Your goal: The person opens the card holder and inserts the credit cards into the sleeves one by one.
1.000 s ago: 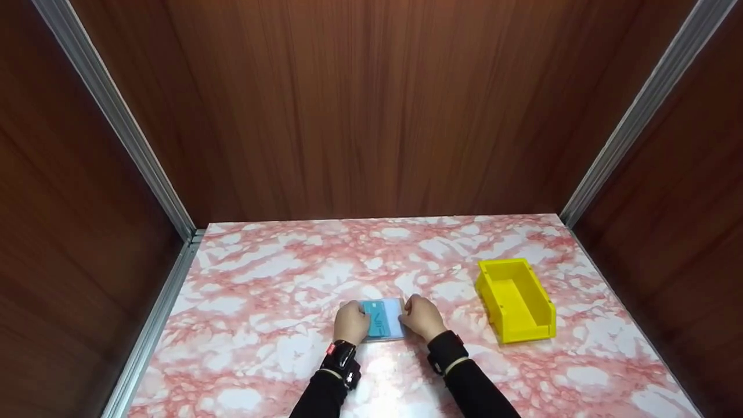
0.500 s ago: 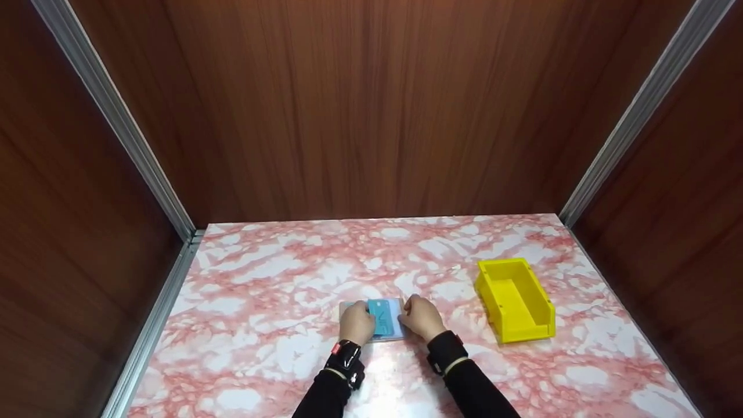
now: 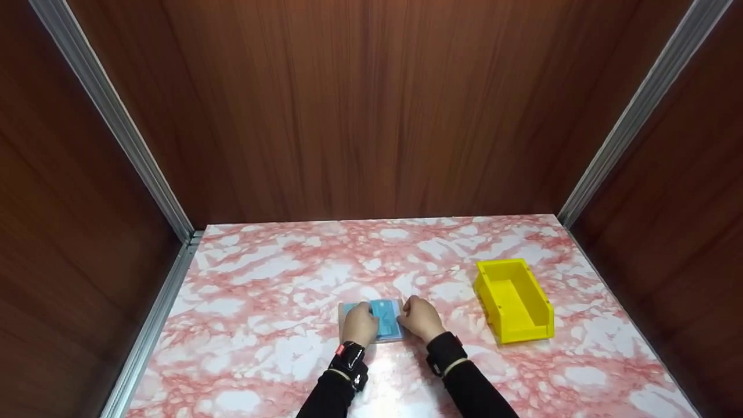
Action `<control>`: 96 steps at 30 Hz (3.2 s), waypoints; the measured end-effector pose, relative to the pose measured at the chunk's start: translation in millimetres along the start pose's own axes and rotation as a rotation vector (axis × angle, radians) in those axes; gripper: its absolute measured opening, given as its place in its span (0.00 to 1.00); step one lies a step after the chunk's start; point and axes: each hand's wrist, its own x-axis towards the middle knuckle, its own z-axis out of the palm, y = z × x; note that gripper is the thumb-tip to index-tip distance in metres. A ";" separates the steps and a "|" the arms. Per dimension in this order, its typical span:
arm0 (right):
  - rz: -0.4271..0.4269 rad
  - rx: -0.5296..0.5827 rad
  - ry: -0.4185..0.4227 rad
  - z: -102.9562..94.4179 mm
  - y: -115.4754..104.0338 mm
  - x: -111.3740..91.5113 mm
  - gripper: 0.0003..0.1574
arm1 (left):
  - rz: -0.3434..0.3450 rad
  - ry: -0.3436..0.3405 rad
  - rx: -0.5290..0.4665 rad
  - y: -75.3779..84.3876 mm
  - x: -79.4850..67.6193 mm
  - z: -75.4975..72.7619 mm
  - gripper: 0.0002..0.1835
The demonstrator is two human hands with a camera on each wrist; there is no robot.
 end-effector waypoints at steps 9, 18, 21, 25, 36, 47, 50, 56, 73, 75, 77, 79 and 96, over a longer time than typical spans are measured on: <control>0.010 0.010 -0.004 -0.2 -0.1 0.5 0.12 | 0.010 -0.022 0.018 -0.1 1.0 0.0 0.05; 0.003 0.004 0.005 -0.4 -0.4 -0.3 0.13 | 0.034 -0.013 0.014 0.9 -0.1 -5.0 0.04; 0.012 0.008 -0.003 -0.5 -0.7 -0.1 0.13 | 0.055 0.012 0.014 1.2 -0.6 -7.5 0.03; 0.027 0.004 -0.023 -1.4 -1.0 -0.2 0.13 | 0.072 0.051 0.020 -1.0 -0.6 -9.1 0.03; 0.014 0.059 -0.037 -7.1 0.2 -0.6 0.13 | 0.017 0.077 0.019 -10.3 1.5 -26.7 0.06; -0.002 -0.029 0.074 -22.1 2.5 2.0 0.09 | -0.049 0.110 0.012 -28.6 3.7 -48.5 0.07; 0.018 -0.066 0.076 -23.9 3.8 1.6 0.09 | -0.082 0.108 0.017 -34.3 4.0 -52.8 0.07; 0.049 -0.143 0.091 -26.2 7.7 -1.1 0.08 | -0.127 0.087 0.032 -43.6 3.5 -58.8 0.08; 0.022 -0.098 0.022 -19.9 8.9 1.2 0.10 | -0.145 0.062 0.039 -50.7 1.8 -59.0 0.08; 0.026 -0.108 0.009 -18.8 8.1 1.7 0.11 | -0.135 0.064 0.041 -50.1 1.1 -58.5 0.07; 0.030 -0.117 0.000 -17.8 7.3 2.3 0.12 | -0.121 0.066 0.045 -49.3 0.7 -57.9 0.07; 0.038 -0.122 -0.014 -16.4 7.0 3.1 0.12 | -0.115 0.068 0.046 -48.6 0.8 -57.0 0.07; -0.011 -0.045 -0.065 -11.7 6.6 5.3 0.11 | -0.144 0.054 0.037 -48.0 1.8 -53.8 0.06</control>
